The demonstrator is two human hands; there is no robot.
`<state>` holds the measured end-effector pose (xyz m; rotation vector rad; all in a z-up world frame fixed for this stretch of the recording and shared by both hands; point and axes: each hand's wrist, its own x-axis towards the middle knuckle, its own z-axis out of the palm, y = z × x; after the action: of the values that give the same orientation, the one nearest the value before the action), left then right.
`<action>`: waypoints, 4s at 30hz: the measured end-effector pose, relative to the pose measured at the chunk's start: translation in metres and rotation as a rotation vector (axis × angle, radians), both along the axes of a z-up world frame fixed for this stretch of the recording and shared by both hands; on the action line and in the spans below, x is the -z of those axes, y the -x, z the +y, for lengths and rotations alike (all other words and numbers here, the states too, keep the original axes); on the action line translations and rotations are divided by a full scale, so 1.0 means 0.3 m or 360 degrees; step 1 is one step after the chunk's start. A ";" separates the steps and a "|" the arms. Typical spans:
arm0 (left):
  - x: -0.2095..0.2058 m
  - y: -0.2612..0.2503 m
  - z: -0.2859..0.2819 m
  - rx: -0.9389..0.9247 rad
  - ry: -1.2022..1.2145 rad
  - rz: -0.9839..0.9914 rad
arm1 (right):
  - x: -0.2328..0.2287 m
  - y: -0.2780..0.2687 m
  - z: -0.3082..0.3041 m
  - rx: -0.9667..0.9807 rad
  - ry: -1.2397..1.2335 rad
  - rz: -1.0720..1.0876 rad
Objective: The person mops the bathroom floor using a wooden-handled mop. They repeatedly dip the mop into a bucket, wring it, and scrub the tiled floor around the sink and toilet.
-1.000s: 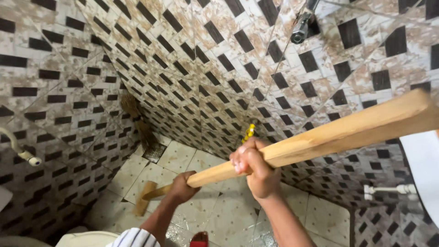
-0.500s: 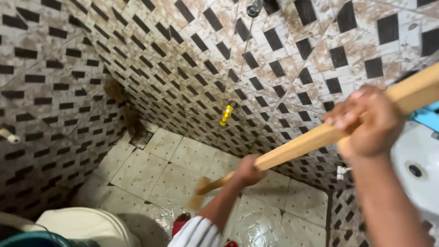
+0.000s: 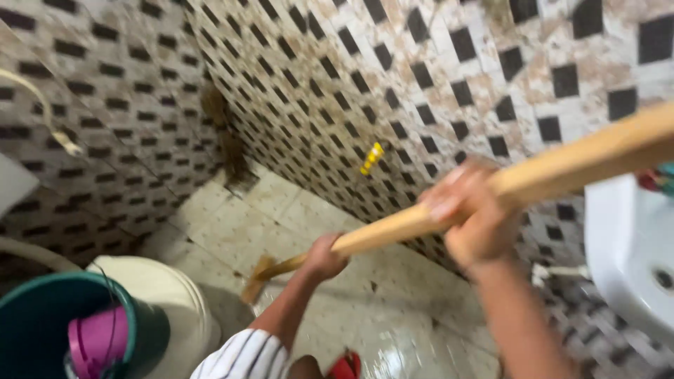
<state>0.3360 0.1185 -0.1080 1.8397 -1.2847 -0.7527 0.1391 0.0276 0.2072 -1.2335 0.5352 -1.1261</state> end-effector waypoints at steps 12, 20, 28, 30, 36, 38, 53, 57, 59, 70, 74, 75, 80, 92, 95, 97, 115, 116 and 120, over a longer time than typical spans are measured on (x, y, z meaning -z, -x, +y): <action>-0.104 0.134 0.070 0.0129 -0.0261 0.0133 | -0.117 0.021 0.127 0.0428 -0.0022 -0.0077; -0.072 -0.211 0.442 0.0006 -0.0130 0.0081 | 0.081 -0.134 0.492 -0.0060 -0.0005 -0.0055; -0.184 0.159 0.247 0.0477 0.0093 0.0379 | -0.338 -0.066 0.479 0.0394 0.0137 0.0185; -0.169 0.216 0.217 0.0799 0.0181 0.0646 | -0.354 -0.040 0.523 0.0520 0.0115 0.0132; -0.052 0.026 0.139 0.0744 0.0215 -0.0136 | -0.133 -0.030 0.570 0.0665 0.0186 -0.0028; -0.024 -0.036 0.176 0.0638 0.0003 -0.0222 | -0.048 -0.051 0.631 0.0791 -0.0043 0.0032; -0.304 0.384 0.688 0.0258 -0.0233 0.0270 | -0.212 0.258 0.519 0.0026 -0.0424 0.0052; -0.366 0.616 0.537 0.0261 -0.0048 0.0185 | -0.305 0.493 0.518 0.0049 -0.0075 0.0215; -0.357 0.695 0.446 0.0272 0.0043 0.0224 | -0.335 0.570 0.515 0.0048 0.0005 0.0161; -0.207 0.634 0.869 -0.0466 -0.0246 0.0026 | -0.069 0.473 0.633 -0.0185 -0.0362 -0.0128; -0.119 0.484 1.078 -0.0809 -0.0453 -0.0241 | 0.015 0.327 0.798 -0.0600 -0.0296 -0.0192; -0.106 0.469 1.119 -0.0914 -0.0415 -0.0299 | 0.009 0.295 0.815 -0.0703 -0.0285 -0.0211; -0.271 0.455 1.200 -0.1326 -0.0129 -0.0104 | -0.162 0.001 0.825 -0.1683 -0.0015 -0.0357; -0.536 0.326 1.577 -0.2077 -0.0394 -0.0005 | -0.422 -0.452 1.374 -0.1517 0.0051 -0.0174; -0.511 0.099 1.638 -0.2070 -0.0404 -0.0122 | -0.414 -0.522 1.447 -0.1332 0.0281 -0.0102; -0.563 -0.037 1.677 -0.2103 -0.0323 -0.0188 | -0.379 -0.580 1.505 -0.1220 0.0387 -0.0139; -0.795 -0.167 1.622 -0.2554 0.0532 -0.0476 | -0.472 -1.013 1.607 -0.1983 0.0093 -0.0256; -0.799 -0.207 1.634 -0.2608 0.0490 -0.0505 | -0.471 -1.041 1.615 -0.1998 0.0148 -0.0225; -0.877 -0.391 1.685 -0.2527 0.0030 -0.0463 | -0.472 -1.196 1.648 -0.1898 0.0283 -0.0261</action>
<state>0.4532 0.6241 0.1550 2.2397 0.2819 0.4094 0.4978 0.5221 0.3488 -1.2789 -0.4350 -0.2340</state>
